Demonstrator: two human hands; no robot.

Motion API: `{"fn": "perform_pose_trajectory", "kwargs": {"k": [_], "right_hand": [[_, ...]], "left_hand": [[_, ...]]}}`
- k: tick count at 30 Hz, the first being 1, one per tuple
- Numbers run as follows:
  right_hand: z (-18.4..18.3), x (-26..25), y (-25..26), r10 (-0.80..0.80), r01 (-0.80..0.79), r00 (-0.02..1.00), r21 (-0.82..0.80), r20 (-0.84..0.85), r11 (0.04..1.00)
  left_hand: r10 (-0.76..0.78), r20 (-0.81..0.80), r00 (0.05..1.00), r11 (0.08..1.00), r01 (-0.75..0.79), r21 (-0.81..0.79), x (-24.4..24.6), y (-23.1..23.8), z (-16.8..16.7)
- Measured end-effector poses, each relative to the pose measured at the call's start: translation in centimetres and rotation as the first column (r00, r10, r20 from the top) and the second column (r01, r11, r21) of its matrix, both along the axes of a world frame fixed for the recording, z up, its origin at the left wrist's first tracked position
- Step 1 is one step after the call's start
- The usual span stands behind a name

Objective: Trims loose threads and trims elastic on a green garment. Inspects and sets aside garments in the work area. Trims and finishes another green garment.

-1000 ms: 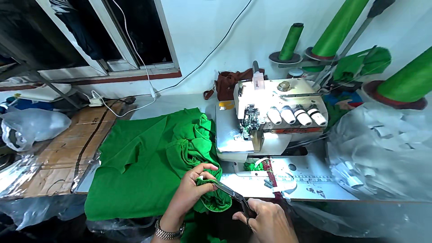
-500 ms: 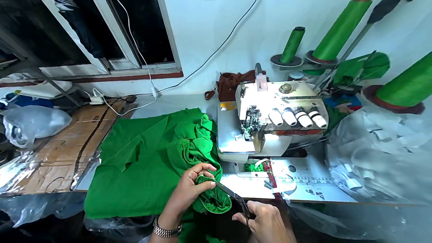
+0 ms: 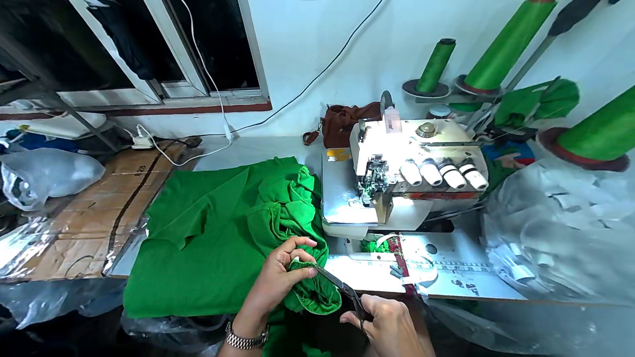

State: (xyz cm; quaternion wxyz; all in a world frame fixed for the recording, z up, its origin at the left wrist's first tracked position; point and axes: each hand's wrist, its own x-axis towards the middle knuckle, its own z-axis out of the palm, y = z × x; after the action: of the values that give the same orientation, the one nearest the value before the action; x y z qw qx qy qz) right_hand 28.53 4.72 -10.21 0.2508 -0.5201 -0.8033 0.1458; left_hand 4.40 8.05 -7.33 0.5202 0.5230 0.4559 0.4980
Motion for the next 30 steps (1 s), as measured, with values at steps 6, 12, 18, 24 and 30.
{"fn": "perform_pose_trajectory", "kwargs": {"k": [6, 12, 18, 24, 30], "right_hand": [[-0.6, 0.1, 0.0, -0.012, 0.012, 0.999, 0.006, -0.053, 1.000], [-0.1, -0.3, 0.2, -0.026, 0.027, 1.000, 0.035, -0.017, 0.999], [0.3, -0.3, 0.2, -0.019, 0.019, 1.000, 0.002, 0.016, 1.000], [0.5, -0.1, 0.1, 0.012, -0.011, 0.999, -0.033, 0.033, 0.999], [0.5, 0.3, 0.1, -0.002, 0.004, 0.998, -0.038, 0.058, 0.999]], "left_hand": [[-0.012, -0.009, 1.000, 1.000, 0.012, 0.012, -0.1, 0.0, -0.1], [-0.016, 0.012, 1.000, 1.000, 0.016, 0.001, 0.0, -0.1, 0.1], [-0.025, 0.008, 1.000, 1.000, 0.025, -0.004, -0.1, -0.1, 0.1], [-0.040, -0.003, 0.999, 0.999, 0.040, -0.003, 0.0, -0.1, 0.0], [-0.033, -0.048, 0.998, 0.997, 0.036, 0.072, -0.3, 0.1, -0.4]]}}
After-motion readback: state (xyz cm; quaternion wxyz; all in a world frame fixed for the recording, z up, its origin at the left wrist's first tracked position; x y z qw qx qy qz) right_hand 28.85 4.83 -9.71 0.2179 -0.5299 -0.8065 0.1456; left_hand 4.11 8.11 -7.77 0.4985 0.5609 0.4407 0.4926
